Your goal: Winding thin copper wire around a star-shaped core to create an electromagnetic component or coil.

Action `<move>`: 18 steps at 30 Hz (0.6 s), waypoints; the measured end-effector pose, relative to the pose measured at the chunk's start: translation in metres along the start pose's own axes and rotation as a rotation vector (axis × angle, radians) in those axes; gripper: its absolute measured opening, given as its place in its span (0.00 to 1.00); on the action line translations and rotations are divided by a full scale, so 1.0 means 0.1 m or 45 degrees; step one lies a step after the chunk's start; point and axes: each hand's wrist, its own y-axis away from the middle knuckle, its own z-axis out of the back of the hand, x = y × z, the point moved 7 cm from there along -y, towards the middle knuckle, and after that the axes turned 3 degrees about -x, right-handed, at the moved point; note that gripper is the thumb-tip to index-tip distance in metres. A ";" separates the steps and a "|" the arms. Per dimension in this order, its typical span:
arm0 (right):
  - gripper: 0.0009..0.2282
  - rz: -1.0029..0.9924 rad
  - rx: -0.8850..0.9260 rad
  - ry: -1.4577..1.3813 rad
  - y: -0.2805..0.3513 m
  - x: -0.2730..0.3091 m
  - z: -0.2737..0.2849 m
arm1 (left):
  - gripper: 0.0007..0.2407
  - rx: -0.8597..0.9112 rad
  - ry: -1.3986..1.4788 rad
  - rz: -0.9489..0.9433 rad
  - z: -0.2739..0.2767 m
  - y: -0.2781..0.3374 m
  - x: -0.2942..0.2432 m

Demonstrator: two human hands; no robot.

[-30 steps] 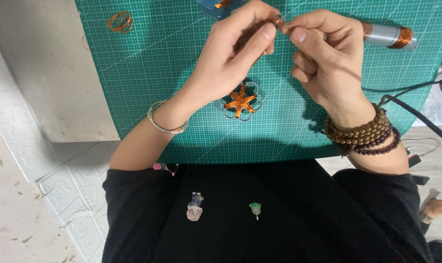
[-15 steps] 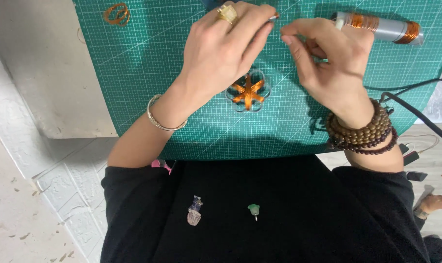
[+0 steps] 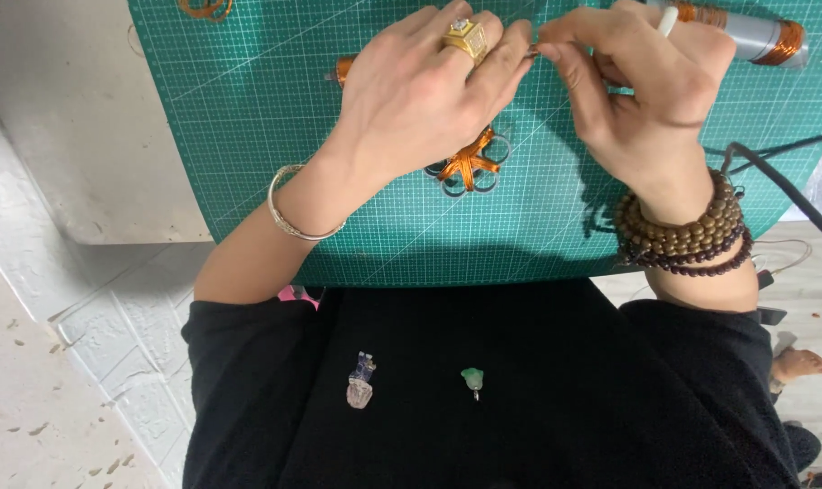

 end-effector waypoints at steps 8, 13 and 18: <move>0.03 -0.259 0.002 -0.039 0.09 -0.12 0.00 | 0.08 -0.062 -0.104 -0.065 0.06 0.01 -0.06; 0.05 -0.322 0.001 -0.111 0.09 -0.14 0.00 | 0.08 -0.100 -0.099 -0.130 0.13 -0.02 -0.08; 0.04 -0.454 0.021 -0.229 0.08 -0.17 -0.01 | 0.07 -0.134 -0.111 -0.174 0.19 -0.04 -0.10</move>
